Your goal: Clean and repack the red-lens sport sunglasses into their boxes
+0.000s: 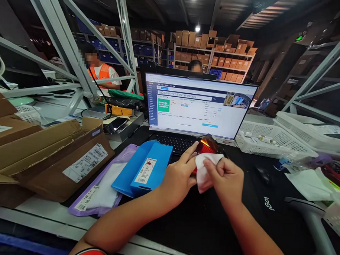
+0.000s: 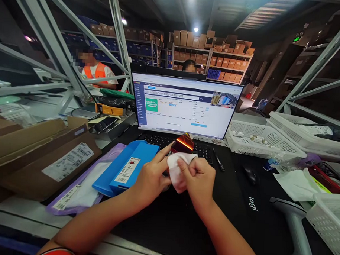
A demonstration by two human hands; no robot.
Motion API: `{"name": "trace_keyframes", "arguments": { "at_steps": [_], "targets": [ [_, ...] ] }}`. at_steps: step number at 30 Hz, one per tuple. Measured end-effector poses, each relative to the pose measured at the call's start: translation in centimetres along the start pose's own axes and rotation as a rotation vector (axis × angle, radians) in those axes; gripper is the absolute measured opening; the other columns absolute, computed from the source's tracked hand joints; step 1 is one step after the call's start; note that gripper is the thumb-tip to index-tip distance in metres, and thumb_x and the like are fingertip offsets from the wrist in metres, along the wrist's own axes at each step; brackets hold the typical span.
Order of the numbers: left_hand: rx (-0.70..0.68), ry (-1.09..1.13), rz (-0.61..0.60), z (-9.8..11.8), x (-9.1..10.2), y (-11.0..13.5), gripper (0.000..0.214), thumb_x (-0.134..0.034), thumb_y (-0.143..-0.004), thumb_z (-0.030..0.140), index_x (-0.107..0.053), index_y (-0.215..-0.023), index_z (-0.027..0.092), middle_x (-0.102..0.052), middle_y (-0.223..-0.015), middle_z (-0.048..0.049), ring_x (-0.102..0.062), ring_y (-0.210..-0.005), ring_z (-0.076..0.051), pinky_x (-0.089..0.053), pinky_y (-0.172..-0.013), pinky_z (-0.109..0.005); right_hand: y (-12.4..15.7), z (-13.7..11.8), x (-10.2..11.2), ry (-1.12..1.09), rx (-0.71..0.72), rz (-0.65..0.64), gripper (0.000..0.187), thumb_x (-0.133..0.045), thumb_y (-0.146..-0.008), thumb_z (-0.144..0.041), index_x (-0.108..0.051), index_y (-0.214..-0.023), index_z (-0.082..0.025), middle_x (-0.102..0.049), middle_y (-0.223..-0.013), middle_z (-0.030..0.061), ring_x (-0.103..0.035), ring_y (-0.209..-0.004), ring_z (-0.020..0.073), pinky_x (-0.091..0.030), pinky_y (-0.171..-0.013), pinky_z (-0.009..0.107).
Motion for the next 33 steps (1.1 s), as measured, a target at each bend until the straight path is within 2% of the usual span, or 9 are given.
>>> {"name": "trace_keyframes", "arguments": {
  "at_steps": [4,8,13,15,18,21,24,29,33],
  "targets": [
    [0.089,-0.046,0.007,0.2,0.3,0.1,0.035,-0.059,-0.084,0.004,-0.062,-0.113,0.022,-0.036,-0.16,-0.0104,-0.068,-0.114,-0.029,-0.062,-0.081,-0.036,1.3,-0.2,-1.8,0.074,0.224,-0.153,0.053,-0.072,-0.084,-0.023,-0.03,-0.052,-0.021,-0.04,-0.051,-0.0057,-0.042,-0.059,0.0125,-0.037,-0.062,0.028],
    [0.173,-0.03,-0.03,0.4,0.2,0.3,0.047,-0.065,-0.07,-0.003,-0.059,-0.111,0.02,-0.025,-0.164,-0.0153,-0.067,-0.115,-0.032,-0.063,-0.083,-0.04,1.2,0.0,-2.1,0.042,0.275,-0.253,0.05,-0.069,-0.084,-0.018,-0.029,-0.053,-0.02,-0.036,-0.049,-0.0087,-0.037,-0.055,0.0103,-0.041,-0.074,0.031],
    [0.044,0.082,-0.194,0.3,1.7,0.4,0.101,-0.087,-0.061,0.02,-0.036,-0.147,0.02,-0.035,-0.158,-0.0198,-0.05,-0.137,-0.034,-0.055,-0.102,-0.044,-1.1,-0.1,0.8,0.031,0.304,-0.084,0.051,-0.069,-0.085,-0.019,-0.029,-0.054,-0.02,-0.039,-0.051,-0.0069,-0.042,-0.059,0.0122,-0.039,-0.072,0.031],
    [-0.005,0.042,-0.2,-0.1,3.1,0.3,0.09,-0.085,-0.067,0.022,-0.042,-0.146,0.024,-0.053,-0.147,-0.0138,-0.057,-0.131,-0.03,-0.055,-0.104,-0.043,-2.2,-0.1,2.8,0.046,0.312,-0.079,0.051,-0.069,-0.087,-0.022,-0.028,-0.055,-0.021,-0.037,-0.051,-0.0062,-0.04,-0.059,0.0128,-0.037,-0.067,0.03],
    [-0.045,-0.099,-0.011,-0.6,5.3,0.1,0.043,-0.074,-0.08,0.016,-0.063,-0.121,0.024,-0.073,-0.115,-0.0061,-0.069,-0.109,-0.025,-0.056,-0.101,-0.044,-3.4,-0.2,5.3,0.093,0.384,-0.241,0.052,-0.067,-0.089,-0.026,-0.027,-0.056,-0.021,-0.035,-0.05,-0.0064,-0.035,-0.055,0.0119,-0.037,-0.066,0.031],
    [-0.164,-0.244,0.13,0.0,6.2,-0.1,0.055,-0.069,-0.084,0.014,-0.053,-0.136,0.02,-0.058,-0.142,-0.014,-0.049,-0.137,-0.032,-0.036,-0.117,-0.059,-3.5,-0.5,6.6,0.127,0.431,-0.42,0.049,-0.063,-0.091,-0.025,-0.026,-0.058,-0.021,-0.036,-0.053,-0.0052,-0.037,-0.059,0.0133,-0.037,-0.067,0.031],
    [-0.265,-0.287,0.05,1.0,5.6,-0.2,0.077,-0.066,-0.086,0.013,-0.03,-0.153,0.018,-0.029,-0.162,-0.0178,-0.018,-0.153,-0.034,-0.015,-0.122,-0.066,-3.0,-0.9,6.6,0.122,0.481,-0.579,0.046,-0.059,-0.093,-0.02,-0.026,-0.06,-0.022,-0.034,-0.056,-0.0054,-0.036,-0.061,0.0136,-0.036,-0.068,0.03],
    [-0.29,-0.134,-0.157,0.7,3.5,-0.5,0.057,-0.067,-0.086,0.017,-0.05,-0.14,0.022,-0.06,-0.141,-0.0103,-0.05,-0.137,-0.027,-0.018,-0.123,-0.062,-2.2,-1.2,5.6,0.089,0.53,-0.766,0.045,-0.056,-0.095,-0.018,-0.027,-0.06,-0.021,-0.037,-0.057,-0.0058,-0.039,-0.061,0.013,-0.037,-0.072,0.03],
    [-0.277,-0.098,-0.135,0.0,2.2,-0.4,0.029,-0.067,-0.082,0.018,-0.067,-0.111,0.019,-0.076,-0.098,-0.0036,-0.072,-0.094,-0.02,-0.047,-0.11,-0.047,-1.5,-1.1,3.8,0.178,0.532,-0.763,0.046,-0.061,-0.094,-0.023,-0.03,-0.06,-0.021,-0.039,-0.055,-0.0065,-0.039,-0.059,0.0122,-0.034,-0.066,0.028]
  ]
}}
Point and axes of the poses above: each hand's wrist, its own y-axis away from the middle knuckle, its own x-axis out of the back of the hand, z = x × y, the point moved 2 cm from there along -y, towards the middle knuckle
